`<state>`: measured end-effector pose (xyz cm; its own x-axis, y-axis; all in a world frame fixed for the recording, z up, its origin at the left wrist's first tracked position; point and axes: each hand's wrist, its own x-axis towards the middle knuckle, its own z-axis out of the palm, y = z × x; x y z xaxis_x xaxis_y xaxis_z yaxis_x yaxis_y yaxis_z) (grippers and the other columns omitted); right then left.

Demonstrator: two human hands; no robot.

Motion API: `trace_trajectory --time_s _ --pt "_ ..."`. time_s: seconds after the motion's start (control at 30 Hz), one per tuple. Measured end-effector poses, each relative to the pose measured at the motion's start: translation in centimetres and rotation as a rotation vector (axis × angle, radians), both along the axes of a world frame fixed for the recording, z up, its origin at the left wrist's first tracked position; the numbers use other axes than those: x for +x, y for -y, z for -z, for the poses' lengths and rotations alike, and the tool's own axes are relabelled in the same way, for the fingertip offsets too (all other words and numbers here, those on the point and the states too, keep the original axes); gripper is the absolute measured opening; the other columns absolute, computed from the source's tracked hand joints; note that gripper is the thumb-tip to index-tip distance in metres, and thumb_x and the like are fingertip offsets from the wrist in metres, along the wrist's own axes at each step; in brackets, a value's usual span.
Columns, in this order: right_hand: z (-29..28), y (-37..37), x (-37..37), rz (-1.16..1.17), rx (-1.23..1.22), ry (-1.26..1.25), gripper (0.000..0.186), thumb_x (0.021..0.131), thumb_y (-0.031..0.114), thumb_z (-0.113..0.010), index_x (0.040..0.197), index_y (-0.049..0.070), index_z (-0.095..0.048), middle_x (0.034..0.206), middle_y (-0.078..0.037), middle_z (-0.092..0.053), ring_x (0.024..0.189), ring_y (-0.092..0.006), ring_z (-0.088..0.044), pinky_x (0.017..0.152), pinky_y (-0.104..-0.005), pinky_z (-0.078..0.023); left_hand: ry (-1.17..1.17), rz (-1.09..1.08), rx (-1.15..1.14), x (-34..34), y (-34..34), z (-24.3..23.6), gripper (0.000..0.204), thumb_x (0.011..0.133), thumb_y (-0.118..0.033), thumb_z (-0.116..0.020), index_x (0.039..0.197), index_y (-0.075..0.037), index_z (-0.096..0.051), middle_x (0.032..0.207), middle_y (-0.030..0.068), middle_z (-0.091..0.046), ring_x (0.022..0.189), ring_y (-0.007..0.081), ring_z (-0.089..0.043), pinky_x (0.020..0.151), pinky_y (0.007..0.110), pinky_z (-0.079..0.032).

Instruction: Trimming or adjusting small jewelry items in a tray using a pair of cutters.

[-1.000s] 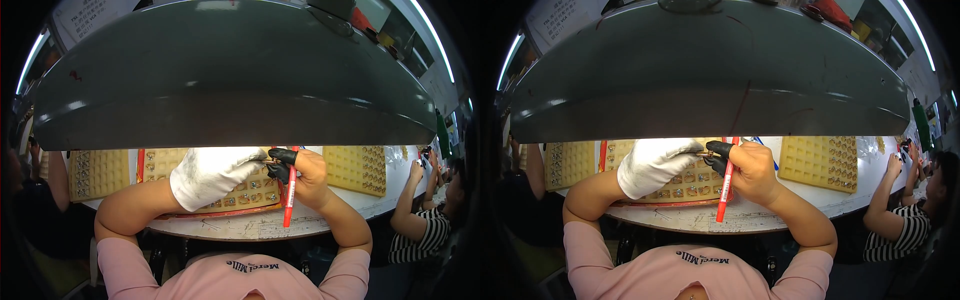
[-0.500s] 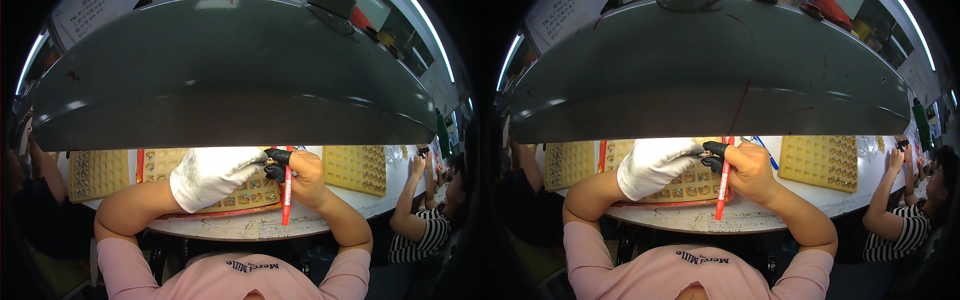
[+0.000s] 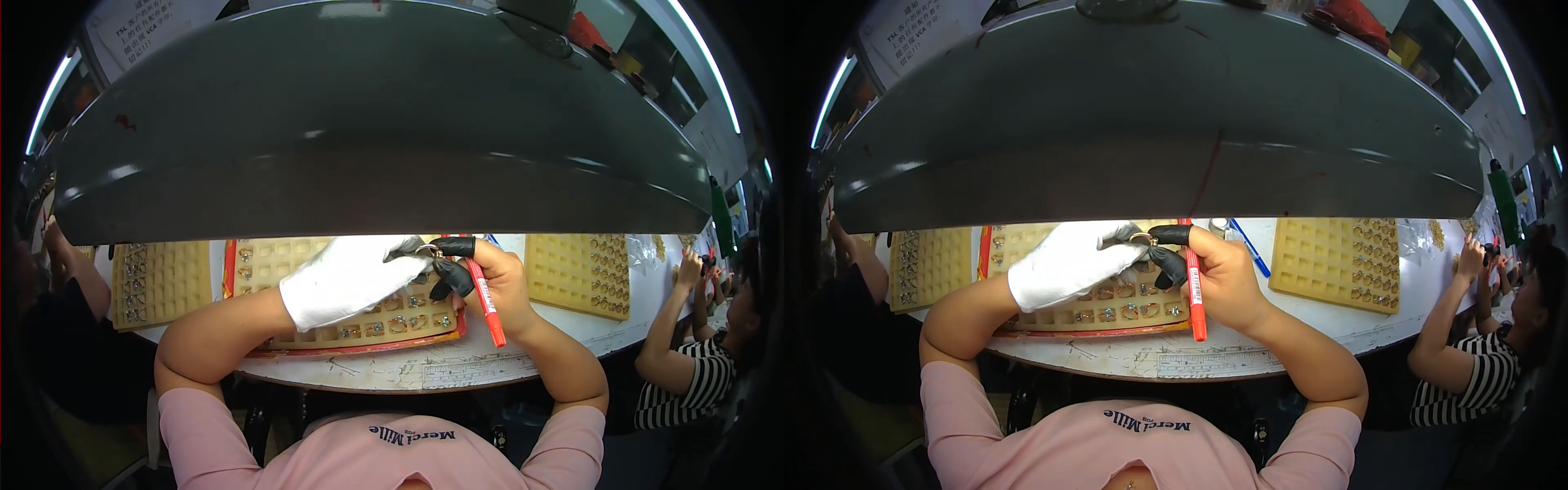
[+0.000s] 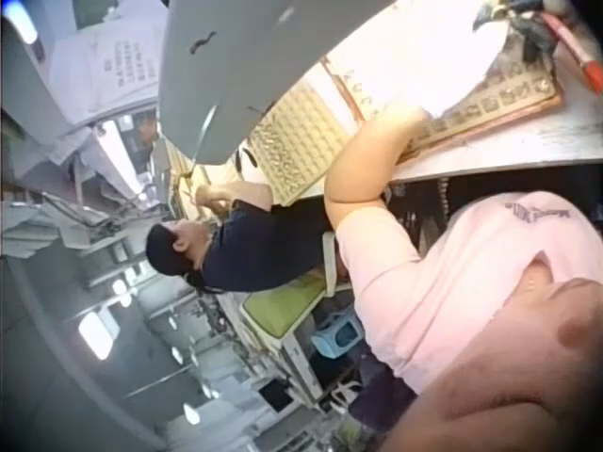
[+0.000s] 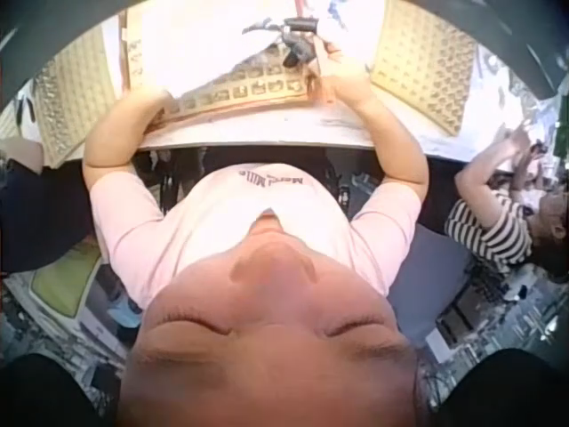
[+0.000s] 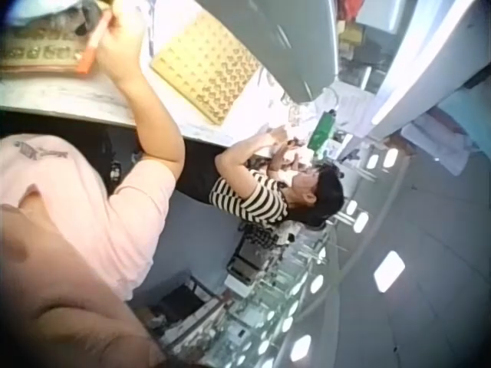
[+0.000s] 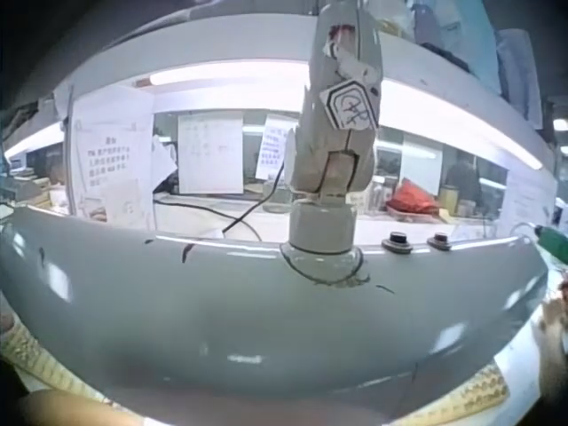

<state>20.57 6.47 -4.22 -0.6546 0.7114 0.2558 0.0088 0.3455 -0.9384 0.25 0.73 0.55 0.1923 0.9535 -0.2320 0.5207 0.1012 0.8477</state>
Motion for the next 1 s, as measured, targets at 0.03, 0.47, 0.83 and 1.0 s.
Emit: trace_trajectory --time_s 0.03,0.47,0.83,1.0 --pt "-0.1 -0.1 0.2 -0.010 -0.024 0.000 0.027 0.080 -0.006 -0.062 0.107 -0.002 -0.063 0.081 -0.004 -0.063 0.065 -0.0082 -0.061 0.056 -0.0219 -0.051 0.116 -0.018 -0.085 0.0 -0.1 -0.1 0.024 0.094 -0.024 -0.055 0.104 -0.003 -0.062 0.079 0.0023 -0.064 0.069 0.0086 -0.061 0.057 0.025 -0.045" --pt "0.0 -0.2 0.5 -0.020 -0.248 -0.066 0.017 0.092 0.005 -0.056 0.107 -0.003 -0.060 0.084 -0.005 -0.060 0.059 -0.0051 -0.059 0.048 -0.0176 -0.047 0.299 0.011 -0.129 -0.6 -0.2 1.3 0.028 0.094 -0.019 -0.054 0.116 -0.004 -0.060 0.100 0.0062 -0.067 0.084 0.0109 -0.064 0.063 0.022 -0.050" --pt "-0.2 -0.2 0.4 -0.029 -0.269 -0.065 0.018 0.089 0.000 -0.055 0.106 -0.002 -0.060 0.084 -0.004 -0.061 0.061 -0.0057 -0.061 0.049 -0.0174 -0.048 0.099 -0.004 -0.151 -0.1 -0.5 -0.3 0.029 0.090 -0.025 -0.062 0.111 -0.006 -0.064 0.095 0.0037 -0.067 0.081 0.0077 -0.061 0.066 0.023 -0.049" --pt "-0.6 0.0 0.5 0.000 -0.052 0.014 0.023 0.085 -0.004 -0.059 0.107 -0.002 -0.062 0.080 -0.005 -0.063 0.063 -0.0073 -0.062 0.054 -0.0220 -0.051 0.147 -0.060 -0.037 -0.5 0.0 0.3 0.032 0.089 -0.029 -0.065 0.111 -0.007 -0.066 0.095 0.0039 -0.066 0.085 0.0085 -0.059 0.078 0.026 -0.048"
